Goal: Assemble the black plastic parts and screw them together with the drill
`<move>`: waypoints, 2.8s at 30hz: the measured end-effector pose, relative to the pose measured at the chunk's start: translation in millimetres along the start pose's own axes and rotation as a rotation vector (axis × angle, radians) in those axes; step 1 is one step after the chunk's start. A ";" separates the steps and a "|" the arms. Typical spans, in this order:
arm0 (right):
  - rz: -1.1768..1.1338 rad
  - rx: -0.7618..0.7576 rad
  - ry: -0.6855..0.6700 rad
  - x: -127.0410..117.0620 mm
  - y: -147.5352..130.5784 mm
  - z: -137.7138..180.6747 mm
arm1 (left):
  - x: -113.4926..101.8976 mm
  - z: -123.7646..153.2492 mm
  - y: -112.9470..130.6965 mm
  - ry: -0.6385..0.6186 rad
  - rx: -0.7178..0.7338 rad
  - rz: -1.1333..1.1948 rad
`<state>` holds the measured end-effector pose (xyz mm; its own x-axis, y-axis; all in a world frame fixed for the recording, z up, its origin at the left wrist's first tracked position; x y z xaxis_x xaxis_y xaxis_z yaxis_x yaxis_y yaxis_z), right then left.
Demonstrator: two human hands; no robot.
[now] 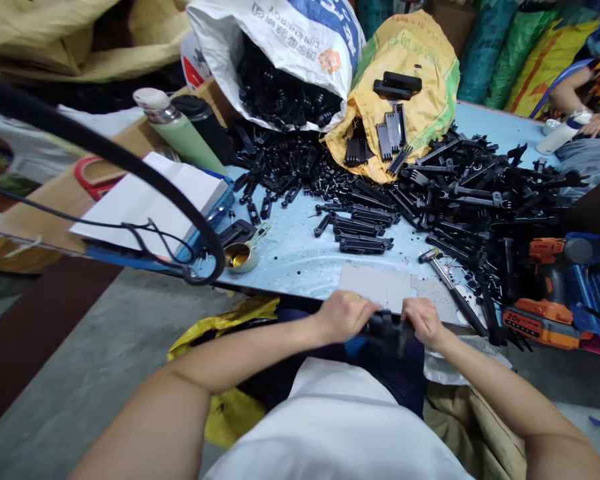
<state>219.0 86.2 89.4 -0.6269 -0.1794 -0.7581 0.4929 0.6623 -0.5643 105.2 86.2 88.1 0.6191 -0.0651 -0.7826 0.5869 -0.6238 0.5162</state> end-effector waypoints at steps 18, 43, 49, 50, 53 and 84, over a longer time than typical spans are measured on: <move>0.636 -0.274 -0.478 42.5 10.8 -37.8 | 35.9 -17.7 -54.1 -0.403 -0.413 -0.327; -0.551 -0.418 0.081 -2.8 -77.9 6.1 | -41.0 19.3 66.7 0.402 0.400 0.574; -0.411 0.049 0.627 24.1 -2.0 -3.0 | -19.3 20.0 49.0 0.607 0.429 0.304; -0.391 0.008 0.595 24.6 5.9 -13.4 | -14.3 20.0 42.1 0.629 0.445 0.197; -0.187 -0.068 0.374 17.3 42.8 -60.8 | 10.0 12.0 12.3 0.578 0.423 -0.180; -0.270 0.242 0.235 -39.6 96.3 -33.7 | 46.9 -8.7 -62.9 -0.083 -0.171 0.132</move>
<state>271.0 181.6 76.1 -0.8595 -0.1333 -0.4935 0.4021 0.4196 -0.8138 101.8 129.1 22.0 0.6554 -0.2061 -0.7266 0.5880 -0.4645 0.6622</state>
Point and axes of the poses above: each hand's wrist, its own z-axis away from the middle knuckle, its own x-axis out of the palm, y = z × x, the point moved 8 cm from there along -z, towards the middle knuckle, and after that the axes turned 2 degrees about y, right-handed, at the moved point
